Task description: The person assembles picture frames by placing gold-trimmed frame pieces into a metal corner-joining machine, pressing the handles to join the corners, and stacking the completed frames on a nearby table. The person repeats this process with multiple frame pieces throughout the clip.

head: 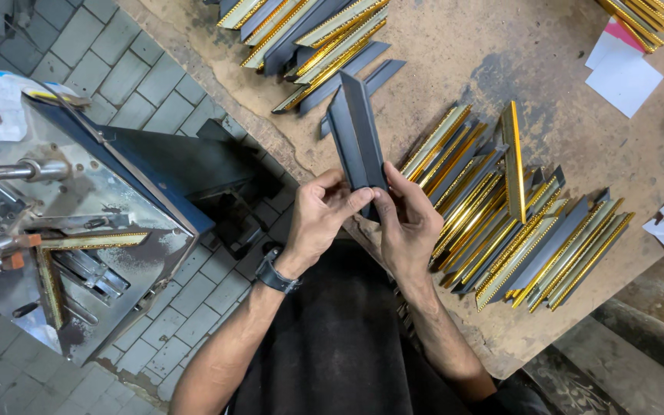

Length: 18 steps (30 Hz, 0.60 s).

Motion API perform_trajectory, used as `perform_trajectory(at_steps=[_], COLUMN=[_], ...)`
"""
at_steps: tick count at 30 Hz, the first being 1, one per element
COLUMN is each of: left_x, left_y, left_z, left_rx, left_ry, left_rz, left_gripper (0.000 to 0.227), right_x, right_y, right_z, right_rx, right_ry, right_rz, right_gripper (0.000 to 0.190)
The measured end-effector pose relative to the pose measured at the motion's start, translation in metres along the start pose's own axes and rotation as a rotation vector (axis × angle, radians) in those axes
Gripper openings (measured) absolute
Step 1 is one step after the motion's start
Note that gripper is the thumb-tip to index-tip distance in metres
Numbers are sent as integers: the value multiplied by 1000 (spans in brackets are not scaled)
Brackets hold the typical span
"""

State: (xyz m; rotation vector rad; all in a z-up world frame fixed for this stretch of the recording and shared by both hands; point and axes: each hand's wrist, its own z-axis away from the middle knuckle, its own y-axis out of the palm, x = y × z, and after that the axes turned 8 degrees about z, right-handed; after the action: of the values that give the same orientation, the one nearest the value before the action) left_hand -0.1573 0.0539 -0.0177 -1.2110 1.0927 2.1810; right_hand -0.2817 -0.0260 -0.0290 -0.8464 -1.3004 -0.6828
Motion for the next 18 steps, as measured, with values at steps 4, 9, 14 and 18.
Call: perform_trajectory(at_steps=[4,9,14,18], left_x=[-8,-17,-26,-21], left_y=[-11,-24,-27,-31], left_z=[0,8,13,23], left_rx=[-29,-17,-20,-18], left_ry=[-25,-16,-30,-1], left_rz=[8,90,140,88], left_gripper=[27,31,34,33], right_x=[9,25,20,15], right_y=[-2,-12,-9,-2], right_z=[-1,-1,-4,1], right_rx=[162,443,457,427], right_ry=[4,19,-202,-188], right_rz=[36,-18,219,265], right_gripper=[50,77,78,77])
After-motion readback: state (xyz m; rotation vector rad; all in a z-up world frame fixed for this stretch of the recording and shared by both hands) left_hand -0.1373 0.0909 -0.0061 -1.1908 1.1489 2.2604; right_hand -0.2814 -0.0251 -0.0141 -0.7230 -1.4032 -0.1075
